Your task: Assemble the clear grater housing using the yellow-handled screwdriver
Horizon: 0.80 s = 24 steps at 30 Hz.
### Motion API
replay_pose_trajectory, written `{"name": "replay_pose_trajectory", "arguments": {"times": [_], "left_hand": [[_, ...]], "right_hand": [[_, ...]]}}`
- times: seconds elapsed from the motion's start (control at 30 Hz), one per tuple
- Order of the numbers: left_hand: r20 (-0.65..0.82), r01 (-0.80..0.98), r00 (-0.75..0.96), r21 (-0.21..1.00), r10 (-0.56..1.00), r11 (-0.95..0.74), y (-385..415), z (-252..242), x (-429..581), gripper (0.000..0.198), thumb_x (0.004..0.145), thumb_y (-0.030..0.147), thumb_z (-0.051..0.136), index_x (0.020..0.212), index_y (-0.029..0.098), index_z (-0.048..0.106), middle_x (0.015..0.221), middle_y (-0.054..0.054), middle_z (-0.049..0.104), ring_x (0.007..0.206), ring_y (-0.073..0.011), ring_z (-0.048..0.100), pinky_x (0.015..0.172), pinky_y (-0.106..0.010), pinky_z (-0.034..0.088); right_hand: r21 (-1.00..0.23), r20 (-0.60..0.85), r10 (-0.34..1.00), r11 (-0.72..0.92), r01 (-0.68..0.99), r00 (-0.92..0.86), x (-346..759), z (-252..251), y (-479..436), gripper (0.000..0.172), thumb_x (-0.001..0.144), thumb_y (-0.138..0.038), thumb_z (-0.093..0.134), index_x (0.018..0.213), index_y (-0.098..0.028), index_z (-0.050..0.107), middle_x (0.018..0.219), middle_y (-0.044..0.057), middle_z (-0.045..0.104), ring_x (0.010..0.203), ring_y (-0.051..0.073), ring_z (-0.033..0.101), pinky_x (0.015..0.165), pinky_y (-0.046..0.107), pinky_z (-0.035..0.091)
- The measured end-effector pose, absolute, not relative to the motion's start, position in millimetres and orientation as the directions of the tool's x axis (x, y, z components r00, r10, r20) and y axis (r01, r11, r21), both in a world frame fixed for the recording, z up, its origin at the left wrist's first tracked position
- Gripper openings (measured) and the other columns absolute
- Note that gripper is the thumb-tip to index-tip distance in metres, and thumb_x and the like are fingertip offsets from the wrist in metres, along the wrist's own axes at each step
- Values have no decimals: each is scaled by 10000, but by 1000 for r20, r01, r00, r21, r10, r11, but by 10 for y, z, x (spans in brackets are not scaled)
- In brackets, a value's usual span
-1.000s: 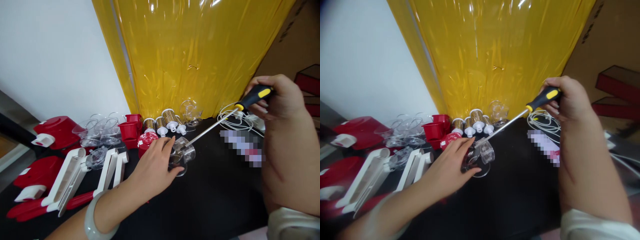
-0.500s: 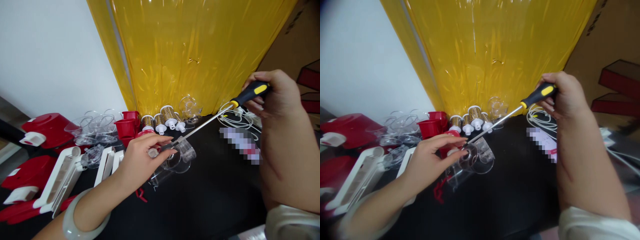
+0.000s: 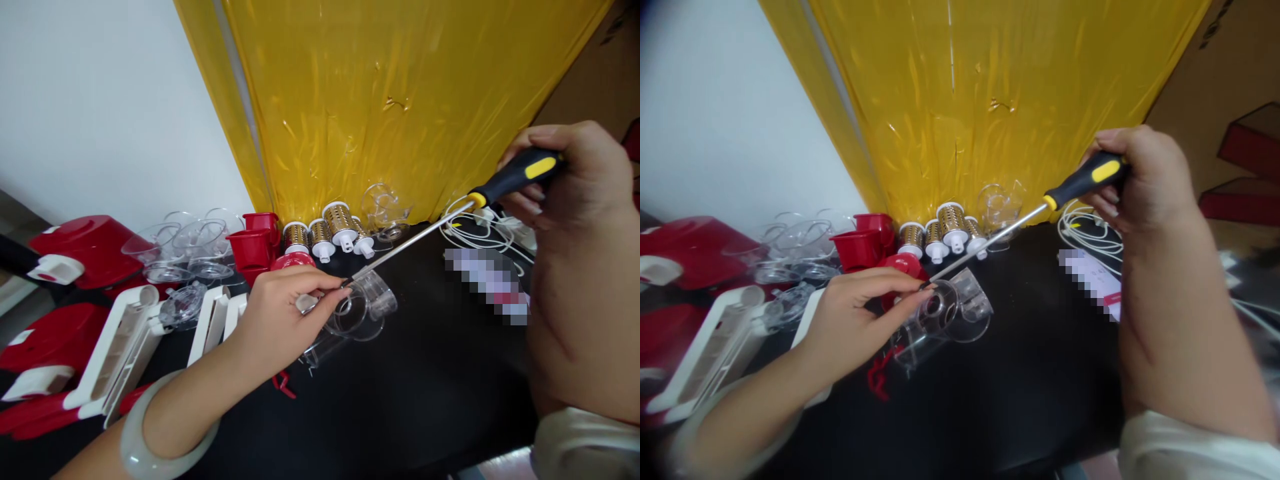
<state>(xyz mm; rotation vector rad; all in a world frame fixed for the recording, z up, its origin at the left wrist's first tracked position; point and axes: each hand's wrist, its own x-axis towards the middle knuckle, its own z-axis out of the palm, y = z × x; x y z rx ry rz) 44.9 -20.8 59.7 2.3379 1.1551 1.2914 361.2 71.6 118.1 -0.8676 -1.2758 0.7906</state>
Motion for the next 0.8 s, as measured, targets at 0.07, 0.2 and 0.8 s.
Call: {"name": "replay_pose_trajectory", "arguments": {"times": [0.07,0.2,0.8], "left_hand": [[609,530,304,531,733,-661,-202,592,441,48,847,189,755,818,218,780,817,-7,794,700,-152,734,683,-249,602],[593,527,324,534,737,-662,-192,588,428,59,862,198,739,832,224,783,819,-5,794,703,-153,734,678,-250,604],[601,534,311,530,736,-659,-162,607,376,75,849,229,750,874,259,815,836,-6,807,716,-171,745,702,-284,623]], "right_hand": [[-882,466,873,472,-4,144,3584,1195,703,184,605,-325,682,497,-190,620,297,-24,307,207,95,244,209,252,139],[-865,499,855,501,27,142,3545,1229,692,153,559,-301,685,468,-206,608,297,-13,319,211,103,234,203,275,113],[-780,621,768,625,29,155,3645,1172,649,145,666,-294,701,565,-242,612,572,9,541,352,110,315,272,371,114]]}}
